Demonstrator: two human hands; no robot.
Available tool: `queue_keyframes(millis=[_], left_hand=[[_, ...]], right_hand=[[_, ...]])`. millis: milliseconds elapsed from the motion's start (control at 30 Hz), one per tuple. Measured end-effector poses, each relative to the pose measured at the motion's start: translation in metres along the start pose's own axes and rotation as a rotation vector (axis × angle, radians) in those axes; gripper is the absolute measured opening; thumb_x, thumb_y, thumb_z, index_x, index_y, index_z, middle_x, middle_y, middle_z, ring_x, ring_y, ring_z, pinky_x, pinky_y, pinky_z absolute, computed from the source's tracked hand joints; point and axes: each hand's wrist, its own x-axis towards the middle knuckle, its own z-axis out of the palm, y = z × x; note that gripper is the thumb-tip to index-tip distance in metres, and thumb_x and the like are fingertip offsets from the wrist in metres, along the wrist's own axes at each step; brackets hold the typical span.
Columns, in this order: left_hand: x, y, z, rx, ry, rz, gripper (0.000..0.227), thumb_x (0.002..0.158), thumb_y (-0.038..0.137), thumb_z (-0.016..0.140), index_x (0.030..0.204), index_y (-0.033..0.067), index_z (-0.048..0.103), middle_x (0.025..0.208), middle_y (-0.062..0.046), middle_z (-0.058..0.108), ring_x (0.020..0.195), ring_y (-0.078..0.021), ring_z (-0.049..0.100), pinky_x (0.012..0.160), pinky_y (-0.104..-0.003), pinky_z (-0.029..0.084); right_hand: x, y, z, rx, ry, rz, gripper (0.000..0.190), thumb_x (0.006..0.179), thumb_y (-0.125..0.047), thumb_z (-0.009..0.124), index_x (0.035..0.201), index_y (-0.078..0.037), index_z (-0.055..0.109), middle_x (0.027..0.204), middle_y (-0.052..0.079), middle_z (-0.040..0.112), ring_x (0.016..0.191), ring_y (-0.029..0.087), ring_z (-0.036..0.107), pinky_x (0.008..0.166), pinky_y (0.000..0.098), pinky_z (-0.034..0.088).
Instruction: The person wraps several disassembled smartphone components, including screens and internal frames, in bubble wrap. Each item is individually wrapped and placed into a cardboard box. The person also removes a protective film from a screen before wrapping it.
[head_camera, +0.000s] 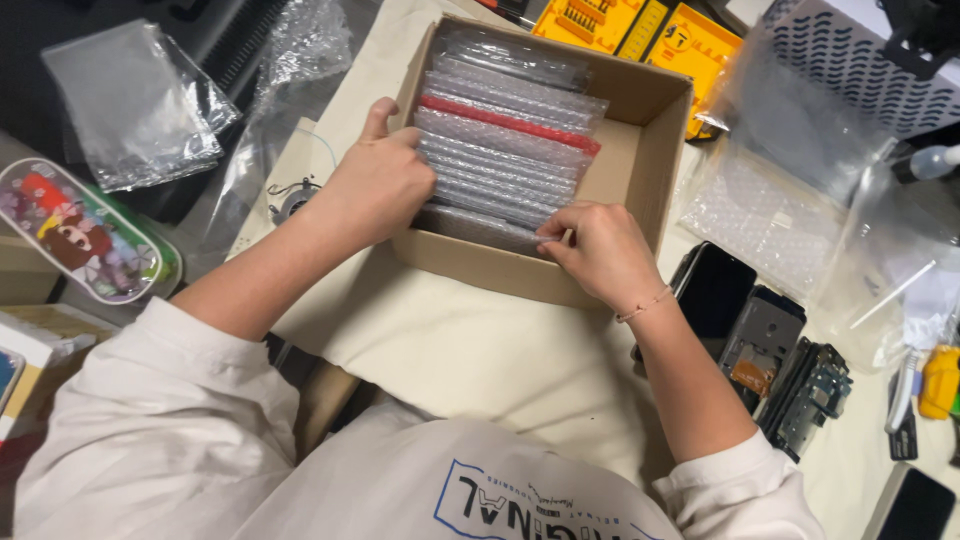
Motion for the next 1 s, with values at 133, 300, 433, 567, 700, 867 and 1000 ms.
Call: queue_keyframes(millis=[133, 300, 433, 567, 700, 867, 1000], left_hand=[[-0.009, -0.002, -0.02, -0.03, -0.046, -0.062, 0.026, 0.07, 0.041, 0.083, 0.067, 0.0165, 0.075, 0.063, 0.003, 0.069, 0.087, -0.0226, 0.064, 0.115, -0.057, 0.026], [-0.025, -0.003, -0.024, -0.211, -0.096, -0.217, 0.011, 0.083, 0.035, 0.082, 0.089, 0.0275, 0.079, 0.08, 0.007, 0.074, 0.09, -0.0155, 0.067, 0.105, -0.048, 0.032], [-0.021, -0.005, -0.008, -0.162, 0.012, -0.223, 0.015, 0.082, 0.038, 0.085, 0.09, 0.0276, 0.078, 0.081, 0.007, 0.072, 0.089, -0.0138, 0.066, 0.107, -0.047, 0.033], [-0.022, 0.005, -0.014, -0.147, -0.037, -0.275, 0.016, 0.079, 0.031, 0.087, 0.091, 0.0259, 0.078, 0.082, 0.006, 0.073, 0.088, -0.0153, 0.067, 0.11, -0.05, 0.031], [-0.025, 0.033, -0.04, -0.267, 0.085, -0.286, 0.047, 0.076, 0.022, 0.088, 0.121, 0.0196, 0.076, 0.12, -0.003, 0.072, 0.116, -0.0243, 0.066, 0.11, -0.056, 0.029], [0.017, 0.138, -0.068, -0.602, 0.455, 0.013, 0.041, 0.083, 0.026, 0.084, 0.12, 0.0171, 0.069, 0.131, -0.007, 0.064, 0.13, -0.0276, 0.056, 0.105, -0.054, 0.029], [0.054, 0.234, -0.062, -0.957, 0.456, 0.344, 0.032, 0.086, 0.021, 0.078, 0.116, 0.0148, 0.069, 0.125, -0.011, 0.065, 0.13, -0.031, 0.056, 0.107, -0.061, 0.03]], right_hand=[[-0.008, 0.002, 0.0, 0.046, -0.001, -0.037, 0.01, 0.088, -0.018, 0.076, 0.095, -0.012, 0.08, 0.087, 0.001, 0.079, 0.078, 0.015, 0.071, 0.077, 0.0306, 0.051], [-0.013, 0.008, 0.011, 0.139, 0.156, 0.081, 0.015, 0.082, -0.017, 0.08, 0.096, -0.019, 0.08, 0.084, 0.002, 0.078, 0.084, 0.024, 0.076, 0.079, 0.0388, 0.06], [-0.007, 0.013, 0.014, 0.075, 0.237, 0.089, 0.01, 0.081, -0.022, 0.08, 0.091, -0.022, 0.078, 0.077, -0.002, 0.075, 0.078, 0.024, 0.075, 0.074, 0.0405, 0.059], [-0.03, 0.012, 0.007, 0.096, 0.362, -0.016, 0.017, 0.081, -0.017, 0.081, 0.096, -0.021, 0.075, 0.084, 0.0, 0.075, 0.086, 0.026, 0.075, 0.08, 0.0409, 0.059], [-0.089, 0.048, -0.018, 0.128, 0.695, -0.213, 0.017, 0.095, -0.008, 0.078, 0.11, -0.014, 0.076, 0.104, 0.004, 0.074, 0.104, 0.029, 0.073, 0.095, 0.0412, 0.056], [-0.13, 0.2, -0.025, -0.262, 0.738, 0.12, 0.015, 0.098, -0.006, 0.076, 0.112, -0.012, 0.079, 0.107, 0.009, 0.075, 0.111, 0.033, 0.069, 0.103, 0.0484, 0.047], [-0.127, 0.264, -0.023, -0.694, 0.577, 0.136, 0.036, 0.087, -0.018, 0.081, 0.122, -0.015, 0.076, 0.126, 0.008, 0.073, 0.128, 0.028, 0.061, 0.118, 0.0528, 0.031]])
